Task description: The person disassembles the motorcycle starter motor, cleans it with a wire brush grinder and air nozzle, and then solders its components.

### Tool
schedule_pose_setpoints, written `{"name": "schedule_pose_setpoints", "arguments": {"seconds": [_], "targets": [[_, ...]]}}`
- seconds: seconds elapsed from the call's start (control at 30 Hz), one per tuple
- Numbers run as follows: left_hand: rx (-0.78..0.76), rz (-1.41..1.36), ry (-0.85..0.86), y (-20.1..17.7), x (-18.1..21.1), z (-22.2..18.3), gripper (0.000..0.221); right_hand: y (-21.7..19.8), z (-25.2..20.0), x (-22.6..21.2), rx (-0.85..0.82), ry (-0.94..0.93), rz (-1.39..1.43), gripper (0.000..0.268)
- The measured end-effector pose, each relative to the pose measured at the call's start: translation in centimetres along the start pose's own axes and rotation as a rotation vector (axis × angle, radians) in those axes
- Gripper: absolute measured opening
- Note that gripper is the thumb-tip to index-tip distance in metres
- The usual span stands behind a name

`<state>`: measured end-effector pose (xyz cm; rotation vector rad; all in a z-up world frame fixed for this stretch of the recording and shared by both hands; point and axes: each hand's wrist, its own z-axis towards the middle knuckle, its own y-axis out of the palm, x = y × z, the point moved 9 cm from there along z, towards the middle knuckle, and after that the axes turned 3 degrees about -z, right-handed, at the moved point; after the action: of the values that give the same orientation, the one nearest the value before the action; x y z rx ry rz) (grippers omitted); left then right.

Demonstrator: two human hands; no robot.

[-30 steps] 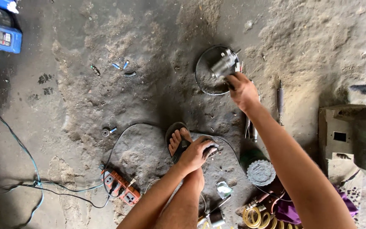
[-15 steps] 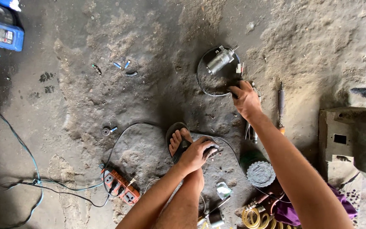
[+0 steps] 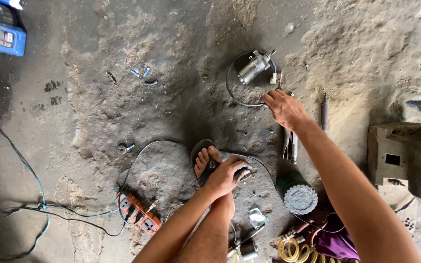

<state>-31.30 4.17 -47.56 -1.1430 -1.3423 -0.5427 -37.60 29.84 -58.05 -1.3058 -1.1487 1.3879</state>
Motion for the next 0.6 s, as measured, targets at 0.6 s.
{"name": "schedule_pose_setpoints", "arguments": {"seconds": [0.6], "targets": [[0.030, -0.015, 0.034, -0.1, 0.1, 0.0, 0.017, -4.3, -2.0, -1.9, 0.254, -0.208, -0.099, 0.009]]}}
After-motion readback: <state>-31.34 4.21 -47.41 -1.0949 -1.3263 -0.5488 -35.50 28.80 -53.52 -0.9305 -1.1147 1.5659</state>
